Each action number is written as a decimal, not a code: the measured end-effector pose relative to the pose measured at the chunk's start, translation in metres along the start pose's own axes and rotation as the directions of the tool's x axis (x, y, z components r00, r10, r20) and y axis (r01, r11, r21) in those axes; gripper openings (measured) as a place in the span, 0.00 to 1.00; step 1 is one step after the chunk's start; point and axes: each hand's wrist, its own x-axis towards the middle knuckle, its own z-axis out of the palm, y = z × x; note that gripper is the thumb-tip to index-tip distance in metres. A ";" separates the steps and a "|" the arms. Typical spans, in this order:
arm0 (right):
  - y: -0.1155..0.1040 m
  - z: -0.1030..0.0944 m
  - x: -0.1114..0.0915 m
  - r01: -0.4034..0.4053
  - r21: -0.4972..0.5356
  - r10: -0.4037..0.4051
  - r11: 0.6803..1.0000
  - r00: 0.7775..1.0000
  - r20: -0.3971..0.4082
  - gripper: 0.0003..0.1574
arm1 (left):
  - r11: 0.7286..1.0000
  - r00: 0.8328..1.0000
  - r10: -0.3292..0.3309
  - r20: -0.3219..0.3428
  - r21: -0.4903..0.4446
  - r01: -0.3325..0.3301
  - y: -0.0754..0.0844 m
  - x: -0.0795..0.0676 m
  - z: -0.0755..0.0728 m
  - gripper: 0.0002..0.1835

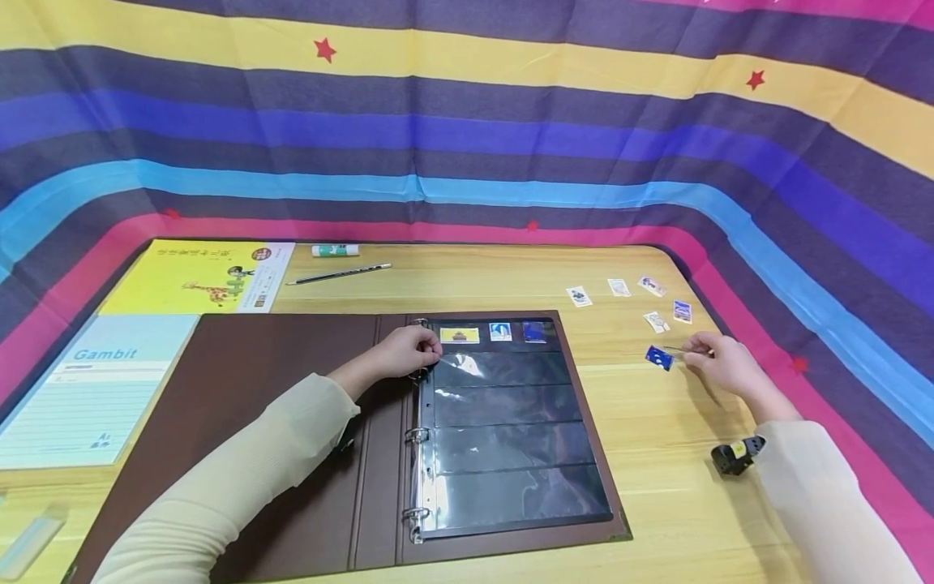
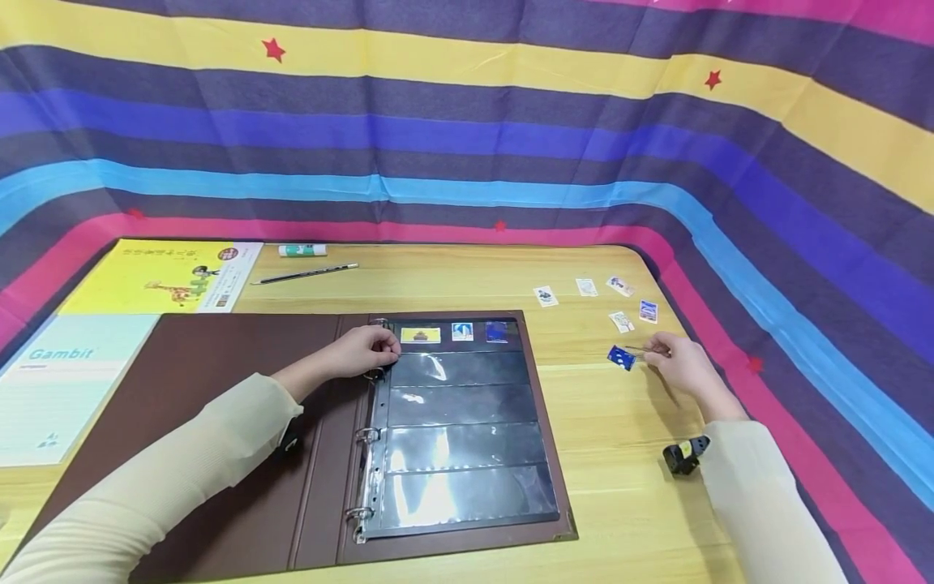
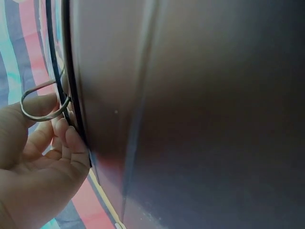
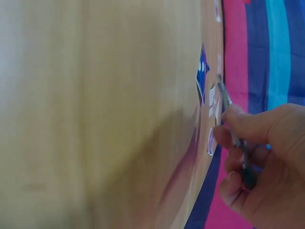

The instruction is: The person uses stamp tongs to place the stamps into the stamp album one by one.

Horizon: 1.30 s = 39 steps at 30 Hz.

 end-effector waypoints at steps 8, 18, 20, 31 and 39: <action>0.005 0.002 0.026 0.067 0.007 -0.068 0.998 0.997 0.028 0.04 | 0.999 1.000 -0.027 0.014 -0.025 0.028 -0.001 0.000 -0.001 0.02; 0.012 0.004 0.032 0.187 0.022 -0.188 0.982 0.981 0.053 0.02 | 0.999 0.999 -0.044 0.026 -0.002 0.044 -0.002 0.003 0.000 0.02; 0.011 0.003 0.032 0.177 -0.021 -0.175 0.984 0.982 0.074 0.01 | 0.999 0.999 -0.045 0.030 -0.001 0.045 -0.002 0.004 0.001 0.02; -0.021 -0.004 0.032 0.253 -0.060 -0.250 0.966 0.967 0.052 0.06 | 0.997 0.996 -0.072 0.045 0.006 0.071 0.001 0.005 -0.002 0.02; -0.091 0.006 0.041 0.247 0.023 -0.247 0.969 0.968 0.052 0.03 | 0.997 0.996 -0.074 0.050 -0.006 0.075 0.001 0.004 -0.001 0.02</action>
